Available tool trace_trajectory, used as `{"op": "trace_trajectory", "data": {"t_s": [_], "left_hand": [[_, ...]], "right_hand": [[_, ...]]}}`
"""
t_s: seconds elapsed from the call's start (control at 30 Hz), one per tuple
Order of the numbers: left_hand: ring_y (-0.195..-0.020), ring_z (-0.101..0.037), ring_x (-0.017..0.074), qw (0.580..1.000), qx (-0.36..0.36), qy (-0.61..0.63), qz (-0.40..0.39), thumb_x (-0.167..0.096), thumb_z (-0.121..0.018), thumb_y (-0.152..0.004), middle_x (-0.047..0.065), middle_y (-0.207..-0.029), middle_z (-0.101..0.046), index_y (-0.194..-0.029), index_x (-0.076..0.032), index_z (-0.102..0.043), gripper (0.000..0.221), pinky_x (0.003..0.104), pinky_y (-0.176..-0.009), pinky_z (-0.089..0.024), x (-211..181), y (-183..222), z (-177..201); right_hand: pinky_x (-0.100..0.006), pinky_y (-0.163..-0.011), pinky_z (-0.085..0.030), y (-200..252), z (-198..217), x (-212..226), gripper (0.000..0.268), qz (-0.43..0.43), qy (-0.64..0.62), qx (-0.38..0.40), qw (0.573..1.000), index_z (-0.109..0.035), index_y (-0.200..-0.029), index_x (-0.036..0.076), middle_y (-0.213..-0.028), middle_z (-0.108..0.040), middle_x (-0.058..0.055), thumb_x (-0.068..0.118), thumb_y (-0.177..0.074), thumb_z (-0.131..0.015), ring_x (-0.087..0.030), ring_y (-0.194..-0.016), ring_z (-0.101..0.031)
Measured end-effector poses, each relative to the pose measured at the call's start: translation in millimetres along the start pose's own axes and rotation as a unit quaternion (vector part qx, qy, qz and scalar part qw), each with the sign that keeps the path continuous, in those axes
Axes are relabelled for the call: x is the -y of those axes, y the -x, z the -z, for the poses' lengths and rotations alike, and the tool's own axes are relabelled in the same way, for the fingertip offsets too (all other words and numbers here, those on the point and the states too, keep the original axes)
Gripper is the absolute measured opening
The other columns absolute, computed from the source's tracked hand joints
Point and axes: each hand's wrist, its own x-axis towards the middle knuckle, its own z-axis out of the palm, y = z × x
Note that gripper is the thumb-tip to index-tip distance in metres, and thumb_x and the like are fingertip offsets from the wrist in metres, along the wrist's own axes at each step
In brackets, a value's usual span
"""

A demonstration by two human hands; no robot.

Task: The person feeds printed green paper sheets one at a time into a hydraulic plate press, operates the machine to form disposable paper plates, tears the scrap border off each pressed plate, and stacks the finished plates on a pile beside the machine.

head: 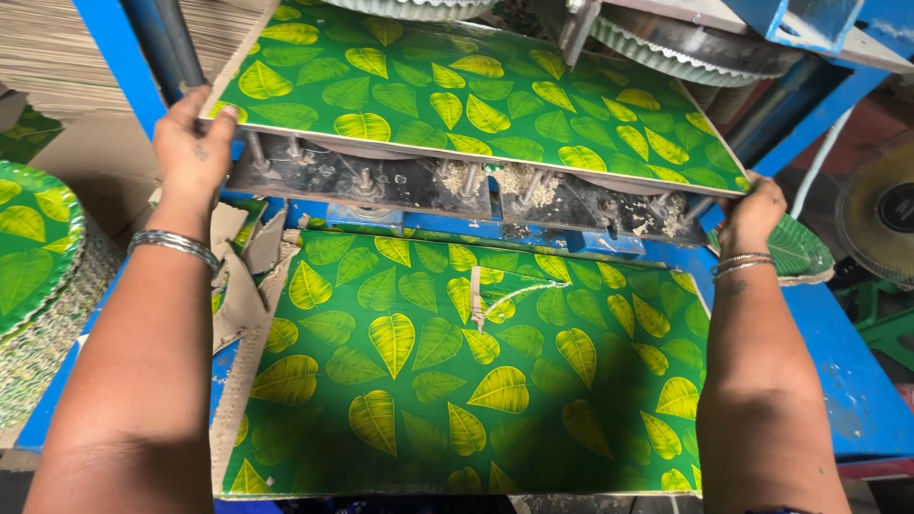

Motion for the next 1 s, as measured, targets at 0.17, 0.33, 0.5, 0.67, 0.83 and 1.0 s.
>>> {"op": "trace_trajectory", "data": {"t_s": [0.17, 0.33, 0.5, 0.67, 0.83, 1.0], "left_hand": [[-0.102, -0.071, 0.014, 0.978, -0.064, 0.187, 0.065, -0.008, -0.07, -0.098, 0.012, -0.12, -0.075, -0.132, 0.005, -0.067, 0.036, 0.027, -0.091, -0.057, -0.7, -0.9, -24.4], [-0.103, -0.07, 0.0157, 0.986, -0.094, 0.137, 0.01, -0.004, -0.064, -0.1, 0.014, -0.121, -0.074, -0.131, 0.007, -0.066, 0.032, 0.028, -0.093, -0.057, 13.3, -4.1, -21.5], [-0.106, -0.07, 0.0224, 0.997, -0.054, -0.008, -0.061, -0.008, -0.069, -0.105, 0.019, -0.125, -0.073, -0.135, 0.008, -0.066, 0.034, 0.033, -0.095, -0.056, -20.3, -6.4, -1.4], [-0.103, -0.071, 0.0244, 0.997, -0.018, -0.034, -0.072, -0.014, -0.075, -0.106, 0.021, -0.122, -0.074, -0.138, 0.006, -0.067, 0.039, 0.035, -0.093, -0.056, -31.9, -17.6, 13.5], [-0.103, -0.073, 0.0268, 0.992, -0.017, -0.075, -0.098, -0.015, -0.078, -0.103, 0.023, -0.116, -0.075, -0.134, 0.005, -0.07, 0.038, 0.037, -0.093, -0.055, -41.9, -32.8, 18.8], [-0.098, -0.075, 0.0271, 0.993, -0.01, -0.073, -0.095, -0.02, -0.078, -0.101, 0.022, -0.113, -0.075, -0.131, 0.003, -0.072, 0.038, 0.037, -0.089, -0.057, -47.5, -46.9, 20.0]], "right_hand": [[-0.033, -0.072, -0.064, -30.5, 13.9, -28.9, 0.028, 0.037, -0.011, 0.021, 0.999, -0.067, -0.108, 0.0, -0.096, -0.075, -0.011, 0.012, -0.108, -0.042, -0.02, -0.081, -0.073], [-0.032, -0.084, -0.064, -43.7, 17.9, -35.1, 0.026, 0.134, 0.092, 0.036, 0.986, -0.072, -0.111, -0.003, -0.104, -0.076, -0.009, 0.005, -0.108, -0.046, -0.017, -0.093, -0.073], [-0.032, -0.066, -0.067, -31.5, 1.3, -12.9, 0.027, 0.087, -0.018, 0.023, 0.996, -0.067, -0.103, -0.002, -0.091, -0.073, -0.01, 0.009, -0.108, -0.043, -0.017, -0.075, -0.074], [-0.027, -0.044, -0.049, -33.0, -4.2, 4.4, 0.027, 0.065, -0.019, 0.016, 0.998, -0.065, -0.106, -0.001, -0.08, -0.07, -0.011, 0.01, -0.107, -0.041, -0.015, -0.052, -0.06], [-0.029, -0.045, -0.054, -28.8, -16.0, 25.9, 0.027, 0.061, -0.054, 0.017, 0.997, -0.065, -0.104, -0.004, -0.081, -0.072, -0.013, 0.007, -0.105, -0.04, -0.017, -0.052, -0.062], [-0.024, -0.044, -0.049, -54.3, -7.9, 26.5, 0.031, 0.067, 0.029, 0.012, 0.997, -0.068, -0.108, -0.001, -0.084, -0.074, -0.011, 0.013, -0.11, -0.04, -0.013, -0.053, -0.064]]}}
